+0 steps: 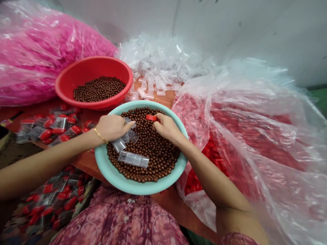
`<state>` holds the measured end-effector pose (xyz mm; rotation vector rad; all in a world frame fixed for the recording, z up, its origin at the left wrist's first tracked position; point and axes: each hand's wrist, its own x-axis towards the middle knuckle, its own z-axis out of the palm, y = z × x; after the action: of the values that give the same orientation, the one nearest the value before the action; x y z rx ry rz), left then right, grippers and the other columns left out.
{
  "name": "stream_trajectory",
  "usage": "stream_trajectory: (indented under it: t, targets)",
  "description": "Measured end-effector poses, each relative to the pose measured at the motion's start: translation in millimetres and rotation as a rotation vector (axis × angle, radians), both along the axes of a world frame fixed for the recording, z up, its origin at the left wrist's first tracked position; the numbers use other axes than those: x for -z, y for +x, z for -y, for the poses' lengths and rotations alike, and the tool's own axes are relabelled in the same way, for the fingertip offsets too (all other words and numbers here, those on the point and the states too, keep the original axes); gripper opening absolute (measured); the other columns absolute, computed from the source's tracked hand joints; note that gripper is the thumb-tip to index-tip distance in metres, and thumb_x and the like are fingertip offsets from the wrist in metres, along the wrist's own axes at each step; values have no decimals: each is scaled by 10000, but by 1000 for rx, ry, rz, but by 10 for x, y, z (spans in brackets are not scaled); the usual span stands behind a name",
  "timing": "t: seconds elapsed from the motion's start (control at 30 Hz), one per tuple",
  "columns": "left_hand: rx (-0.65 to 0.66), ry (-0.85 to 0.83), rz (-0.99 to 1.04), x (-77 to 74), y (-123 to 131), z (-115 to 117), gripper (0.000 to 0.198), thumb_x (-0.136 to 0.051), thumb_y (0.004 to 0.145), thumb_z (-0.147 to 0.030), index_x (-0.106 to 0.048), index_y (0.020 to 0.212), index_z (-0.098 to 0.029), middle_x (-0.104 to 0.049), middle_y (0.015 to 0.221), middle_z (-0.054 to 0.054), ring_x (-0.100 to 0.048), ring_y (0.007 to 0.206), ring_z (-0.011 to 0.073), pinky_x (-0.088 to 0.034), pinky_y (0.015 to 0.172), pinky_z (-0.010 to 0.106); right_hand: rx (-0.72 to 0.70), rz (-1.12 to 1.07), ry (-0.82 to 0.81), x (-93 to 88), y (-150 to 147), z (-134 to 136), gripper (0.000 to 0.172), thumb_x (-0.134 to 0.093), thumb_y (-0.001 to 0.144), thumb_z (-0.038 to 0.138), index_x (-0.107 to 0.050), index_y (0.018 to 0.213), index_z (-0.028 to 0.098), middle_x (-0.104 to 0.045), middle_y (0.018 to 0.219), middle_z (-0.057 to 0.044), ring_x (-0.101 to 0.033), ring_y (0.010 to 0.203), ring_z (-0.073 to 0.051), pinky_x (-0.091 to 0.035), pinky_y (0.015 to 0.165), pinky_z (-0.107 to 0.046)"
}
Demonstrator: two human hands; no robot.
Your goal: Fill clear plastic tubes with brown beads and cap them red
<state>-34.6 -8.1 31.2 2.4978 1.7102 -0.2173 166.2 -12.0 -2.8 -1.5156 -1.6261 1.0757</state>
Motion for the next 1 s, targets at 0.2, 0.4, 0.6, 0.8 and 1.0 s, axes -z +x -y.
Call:
stream_trajectory:
  t: [0.2,0.4,0.6,0.8,1.0]
  targets:
    - [-61,8,70,215,273,-311,634,-328,848,-557,-688,962,-49,-685,932,210,-638,934,310,-479,764,332,178,-226,-77,33,149,6,81,-458,595,144,-491,643,201,-537,506,65,-423,415,-67,-318,432,-206]
    - [-138,-29,134,182,354,-415,675,-260,868,-549,-679,961,-28,-666,996,232,-619,978,327,-470,815,367,144,-196,23,65,175,14,111,-434,602,146,-506,659,207,-530,501,70,-425,426,-78,-321,450,-224]
    - [-199,-5,328,234,354,-452,427,-435,794,-484,-677,862,-139,-694,933,113,-628,895,245,-472,758,302,164,-215,41,80,206,9,141,-415,584,145,-512,666,207,-535,509,67,-437,438,-83,-341,449,-220]
    - [71,-119,194,81,394,-140,288,-474,755,-354,-669,837,-158,-698,823,96,-646,808,234,-475,685,285,254,-273,63,6,228,12,105,-448,606,160,-519,670,204,-541,516,64,-425,416,-67,-337,419,-204]
    - [124,-550,115,178,602,-40,192,-538,698,-249,-617,566,-133,-640,538,74,-646,600,188,-494,579,233,281,-285,88,-13,248,32,82,-465,626,190,-526,679,205,-540,541,60,-417,423,-61,-339,417,-204]
